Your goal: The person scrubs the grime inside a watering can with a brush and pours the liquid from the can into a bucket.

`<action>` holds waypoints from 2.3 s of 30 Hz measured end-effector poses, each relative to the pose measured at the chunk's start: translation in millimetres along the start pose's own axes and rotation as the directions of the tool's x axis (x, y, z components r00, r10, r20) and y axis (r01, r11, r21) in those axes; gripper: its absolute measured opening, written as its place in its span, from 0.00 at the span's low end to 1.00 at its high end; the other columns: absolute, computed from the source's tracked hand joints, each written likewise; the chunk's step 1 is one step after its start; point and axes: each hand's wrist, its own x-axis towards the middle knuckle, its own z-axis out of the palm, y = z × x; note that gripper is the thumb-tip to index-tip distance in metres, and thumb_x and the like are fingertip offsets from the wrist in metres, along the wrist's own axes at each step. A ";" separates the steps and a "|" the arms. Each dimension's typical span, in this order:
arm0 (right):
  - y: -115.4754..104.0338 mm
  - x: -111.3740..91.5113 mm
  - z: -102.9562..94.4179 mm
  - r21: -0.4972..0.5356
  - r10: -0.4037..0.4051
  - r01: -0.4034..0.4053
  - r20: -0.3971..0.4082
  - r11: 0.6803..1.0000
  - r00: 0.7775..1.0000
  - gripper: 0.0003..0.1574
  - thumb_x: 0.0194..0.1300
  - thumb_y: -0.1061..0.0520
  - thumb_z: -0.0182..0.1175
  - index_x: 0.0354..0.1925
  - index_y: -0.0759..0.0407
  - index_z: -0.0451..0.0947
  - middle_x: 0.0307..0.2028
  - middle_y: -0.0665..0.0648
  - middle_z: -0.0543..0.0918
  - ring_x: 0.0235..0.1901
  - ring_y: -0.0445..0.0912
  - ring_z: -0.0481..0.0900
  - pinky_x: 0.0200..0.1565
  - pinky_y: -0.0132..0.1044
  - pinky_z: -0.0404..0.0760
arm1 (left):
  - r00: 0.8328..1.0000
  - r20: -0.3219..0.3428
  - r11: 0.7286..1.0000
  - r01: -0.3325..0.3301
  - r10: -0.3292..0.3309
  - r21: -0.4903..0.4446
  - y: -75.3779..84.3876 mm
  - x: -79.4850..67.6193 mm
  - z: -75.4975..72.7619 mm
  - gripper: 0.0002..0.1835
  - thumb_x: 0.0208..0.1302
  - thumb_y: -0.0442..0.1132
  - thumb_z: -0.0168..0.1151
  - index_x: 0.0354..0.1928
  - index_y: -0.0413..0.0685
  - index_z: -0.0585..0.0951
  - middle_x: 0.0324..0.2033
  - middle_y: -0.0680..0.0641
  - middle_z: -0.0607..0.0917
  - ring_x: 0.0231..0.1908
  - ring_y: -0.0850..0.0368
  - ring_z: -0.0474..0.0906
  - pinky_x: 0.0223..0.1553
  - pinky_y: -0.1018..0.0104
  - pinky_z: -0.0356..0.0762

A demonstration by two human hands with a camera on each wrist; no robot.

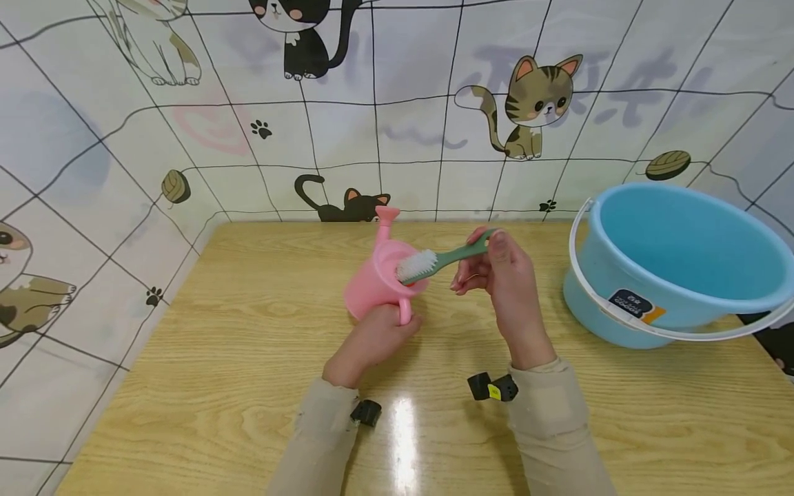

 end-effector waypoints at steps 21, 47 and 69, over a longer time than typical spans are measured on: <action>-4.6 -3.6 10.6 -0.124 -0.059 0.048 -0.082 0.991 0.995 0.21 0.70 0.47 0.38 0.35 0.65 0.63 0.14 0.64 0.65 0.11 0.53 0.71 0.15 0.38 0.73 | 0.999 -0.008 0.994 -0.043 0.044 0.099 3.2 2.4 3.4 0.21 0.61 0.43 0.51 0.11 0.51 0.60 0.09 0.58 0.57 0.11 0.66 0.54 0.14 0.73 0.55; -2.7 0.5 6.0 -0.013 0.053 -0.055 -0.129 0.998 0.990 0.27 0.70 0.42 0.33 0.33 0.65 0.62 0.13 0.60 0.66 0.15 0.51 0.74 0.22 0.39 0.77 | 1.000 0.017 0.995 -0.027 0.025 0.100 4.0 1.2 2.1 0.21 0.61 0.44 0.51 0.11 0.51 0.62 0.09 0.58 0.59 0.11 0.67 0.56 0.14 0.73 0.56; 0.9 -0.5 12.6 0.000 0.025 -0.025 -0.085 1.000 0.996 0.25 0.71 0.46 0.33 0.35 0.66 0.63 0.17 0.62 0.74 0.17 0.51 0.76 0.25 0.40 0.78 | 1.000 0.030 0.999 -0.012 0.011 0.045 2.6 1.3 -1.2 0.20 0.62 0.46 0.51 0.13 0.51 0.65 0.10 0.58 0.61 0.12 0.66 0.57 0.16 0.73 0.59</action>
